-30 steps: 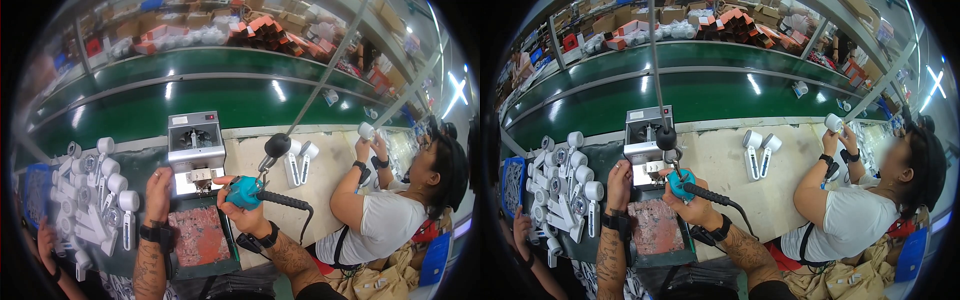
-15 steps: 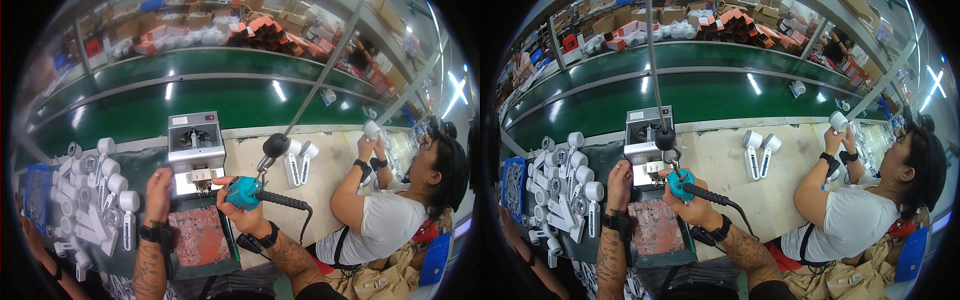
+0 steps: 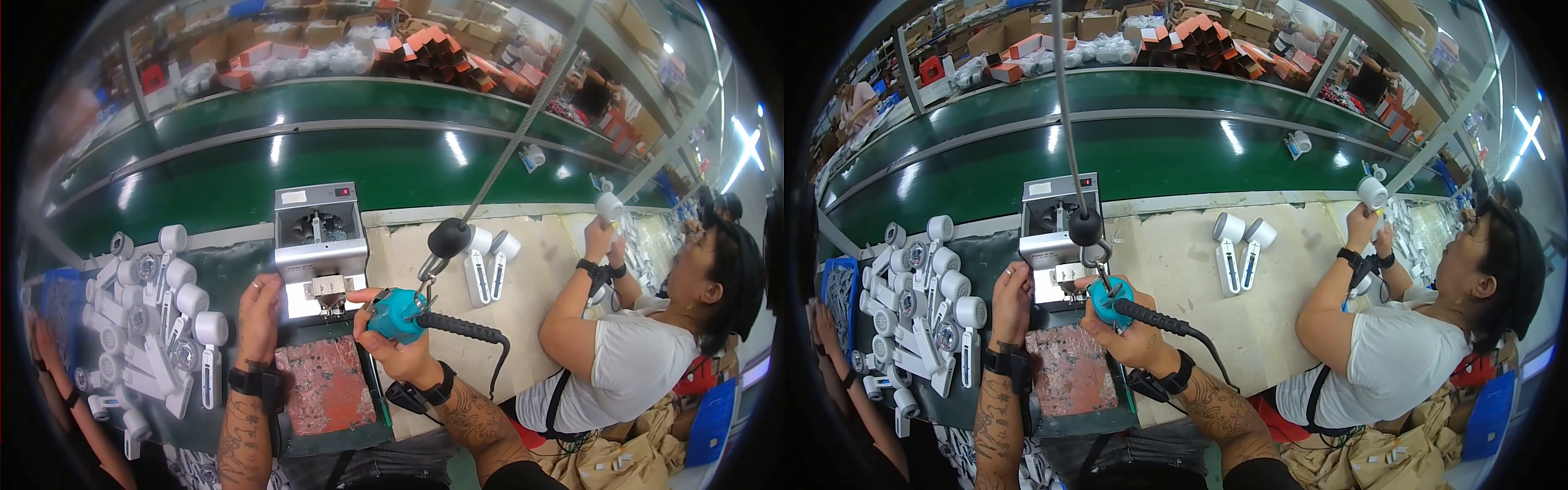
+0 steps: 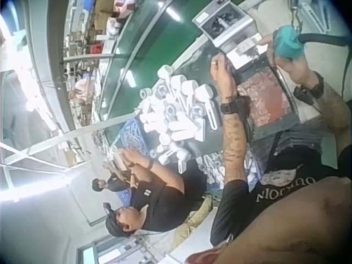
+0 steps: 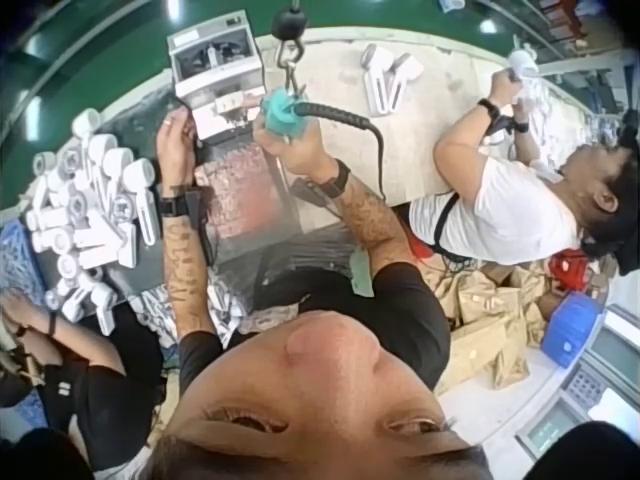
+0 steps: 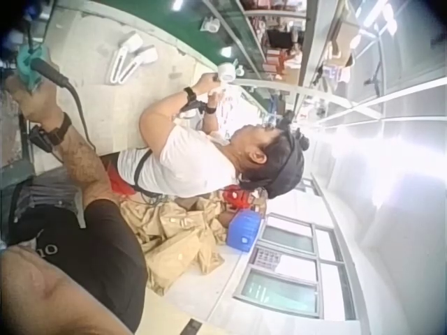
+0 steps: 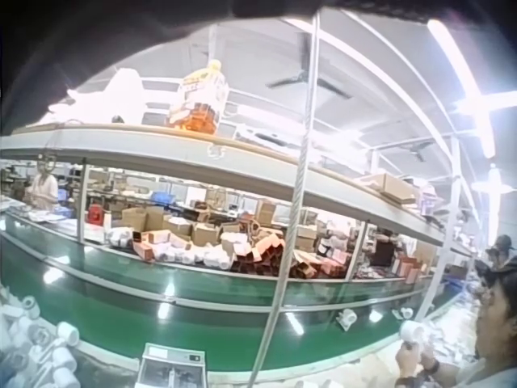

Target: The person picks up a white fan, places it on a block, and uses a power screwdriver to drive a screw into it before setting it aside and repeating the process with several more fans.

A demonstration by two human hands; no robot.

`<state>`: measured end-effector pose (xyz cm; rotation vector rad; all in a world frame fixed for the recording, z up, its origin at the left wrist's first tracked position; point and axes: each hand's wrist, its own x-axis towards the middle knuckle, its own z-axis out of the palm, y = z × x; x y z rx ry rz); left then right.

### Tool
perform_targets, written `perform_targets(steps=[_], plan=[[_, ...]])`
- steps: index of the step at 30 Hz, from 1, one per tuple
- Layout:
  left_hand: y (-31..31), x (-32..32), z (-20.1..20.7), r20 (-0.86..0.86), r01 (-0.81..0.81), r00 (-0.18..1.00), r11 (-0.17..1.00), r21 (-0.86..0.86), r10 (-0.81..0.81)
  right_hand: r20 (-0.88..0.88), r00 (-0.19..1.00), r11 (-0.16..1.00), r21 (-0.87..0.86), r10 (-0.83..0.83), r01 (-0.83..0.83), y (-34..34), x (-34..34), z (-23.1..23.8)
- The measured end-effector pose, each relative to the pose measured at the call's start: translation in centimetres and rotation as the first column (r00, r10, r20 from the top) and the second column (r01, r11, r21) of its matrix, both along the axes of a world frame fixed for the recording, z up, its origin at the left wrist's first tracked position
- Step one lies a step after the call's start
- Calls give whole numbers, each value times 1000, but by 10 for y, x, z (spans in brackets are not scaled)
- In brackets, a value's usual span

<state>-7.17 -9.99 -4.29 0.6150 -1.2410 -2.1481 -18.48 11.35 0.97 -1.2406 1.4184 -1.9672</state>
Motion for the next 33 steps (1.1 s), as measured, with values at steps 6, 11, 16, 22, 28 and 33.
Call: perform_targets(steps=[6, 11, 16, 22, 28, 33], plan=[[0, 1, 1, -1, -5, 1000, 1000, -8, 5, 16, 1000, 1000, 8, 11, -11, -1, 1, 1], [-1, 0, -3, -9, 15, 1000, 1000, -14, -15, 0, 1000, 1000, 27, 16, -16, 1, 0, 2], [-2, 0, -6, -25, 2, 1000, 1000, -15, -3, 15, 1000, 999, 23, 25, -26, 2, 0, 3], [-3, 3, -3, -19, 4, 1000, 1000, -17, -5, 4, 1000, 1000, -18, -1, 1, -2, 2, 5], [-3, 0, -9, -34, 16, 999, 1000, -27, -17, 1, 1000, 1000, 7, 10, -10, 2, 0, 5], [-2, 0, -5, -39, 7, 999, 1000, -26, -8, 3, 1000, 1000, 6, 20, -20, 0, 0, 5]])
